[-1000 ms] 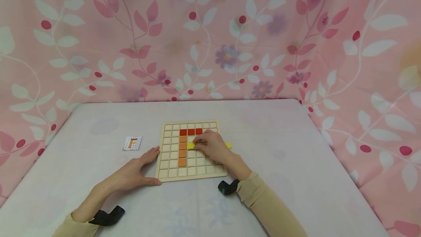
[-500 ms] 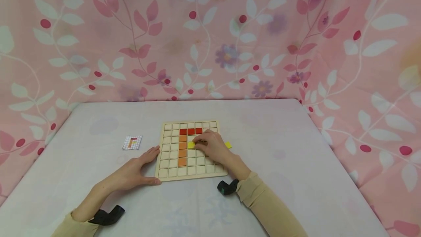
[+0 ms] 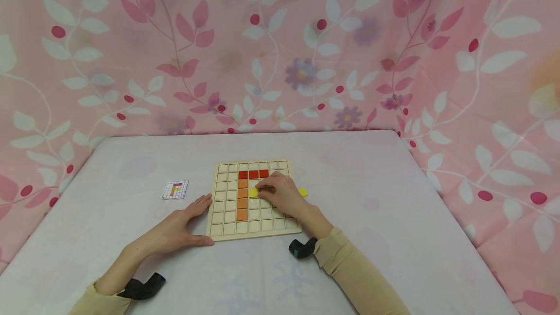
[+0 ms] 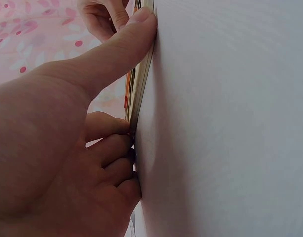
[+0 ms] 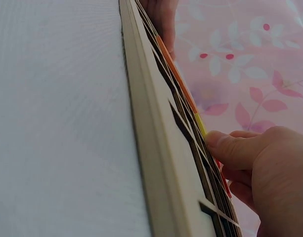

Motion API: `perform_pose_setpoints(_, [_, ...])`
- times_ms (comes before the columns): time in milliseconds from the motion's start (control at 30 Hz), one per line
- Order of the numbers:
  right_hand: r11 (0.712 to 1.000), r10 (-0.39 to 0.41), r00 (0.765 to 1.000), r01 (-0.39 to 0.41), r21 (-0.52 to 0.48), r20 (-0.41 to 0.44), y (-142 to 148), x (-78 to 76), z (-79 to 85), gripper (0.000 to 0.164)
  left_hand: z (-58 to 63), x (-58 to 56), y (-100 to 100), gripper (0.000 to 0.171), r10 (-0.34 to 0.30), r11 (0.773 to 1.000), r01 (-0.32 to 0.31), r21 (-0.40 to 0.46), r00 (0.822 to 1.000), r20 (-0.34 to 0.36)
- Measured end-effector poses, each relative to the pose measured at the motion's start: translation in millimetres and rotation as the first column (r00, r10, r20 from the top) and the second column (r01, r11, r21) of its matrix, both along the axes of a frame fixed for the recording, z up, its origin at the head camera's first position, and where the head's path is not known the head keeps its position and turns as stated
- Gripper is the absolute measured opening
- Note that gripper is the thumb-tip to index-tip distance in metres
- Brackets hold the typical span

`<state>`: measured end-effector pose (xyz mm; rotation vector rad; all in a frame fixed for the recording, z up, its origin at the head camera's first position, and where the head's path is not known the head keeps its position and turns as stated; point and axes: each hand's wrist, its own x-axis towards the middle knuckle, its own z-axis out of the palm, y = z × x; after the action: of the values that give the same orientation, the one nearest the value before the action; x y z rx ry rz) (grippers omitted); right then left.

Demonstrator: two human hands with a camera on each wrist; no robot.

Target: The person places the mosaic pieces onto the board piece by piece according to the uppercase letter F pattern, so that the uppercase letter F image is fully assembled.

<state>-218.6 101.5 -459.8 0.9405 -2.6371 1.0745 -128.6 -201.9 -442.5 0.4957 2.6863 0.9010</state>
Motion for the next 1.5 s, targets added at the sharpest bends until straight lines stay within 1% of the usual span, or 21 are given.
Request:
perform_pose_setpoints(267, [0.999, 0.021, 1.0, -0.022, -0.029, -0.013, 1.0, -1.3, -2.8, 0.022, -0.6, -1.5, 0.2, 0.11, -0.001, 1.0, 0.001, 0.001, 1.0, 0.01])
perform_pose_setpoints(500, [0.999, 0.02, 0.999, -0.02, -0.027, -0.032, 1.0, -1.3, -1.8, 0.022, 1.4, -0.9, 0.5, 0.109, 0.0, 1.0, 0.0, 0.009, 1.0, 0.014])
perform_pose_setpoints(767, [1.0, 0.015, 1.0, -0.015, -0.019, -0.009, 1.1, -0.6, 0.5, 0.021, 0.8, -1.2, 0.5, 0.109, 0.006, 1.0, -0.006, 0.004, 1.0, 0.016])
perform_pose_setpoints(1000, [0.999, 0.023, 1.0, -0.024, -0.03, -0.018, 1.4, -0.3, 0.2, 0.021, -0.2, -1.7, 0.5, 0.109, 0.007, 1.0, -0.007, 0.003, 1.0, 0.015])
perform_pose_setpoints(1200, [0.999, 0.023, 1.0, -0.024, -0.029, -0.008, 0.9, -1.4, -0.7, 0.021, -0.3, -1.5, 0.3, 0.109, 0.008, 1.0, -0.008, 0.006, 1.0, 0.014])
perform_pose_setpoints(1300, [0.998, 0.026, 1.0, -0.026, -0.057, 0.011, 2.4, -3.1, 0.9, 0.021, -0.3, -1.1, 0.2, 0.11, 0.008, 1.0, -0.008, 0.006, 1.0, 0.015])
perform_pose_setpoints(1367, [0.996, 0.014, 0.999, -0.011, -0.086, 0.038, 6.0, -4.1, 5.1, 0.021, -0.2, -1.0, 0.1, 0.11, 0.008, 1.0, -0.008, 0.006, 1.0, 0.017])
perform_pose_setpoints(1433, [0.993, -0.017, 0.995, 0.028, -0.113, 0.096, 11.8, -4.9, 11.3, 0.021, -0.2, -0.8, 0.2, 0.109, 0.007, 1.0, -0.007, 0.007, 1.0, 0.02])
perform_pose_setpoints(1500, [0.99, -0.048, 0.986, 0.068, -0.125, 0.158, 21.2, -5.7, 18.5, 0.022, 0.1, -0.6, 0.5, 0.109, 0.006, 1.0, -0.007, 0.008, 1.0, 0.022])
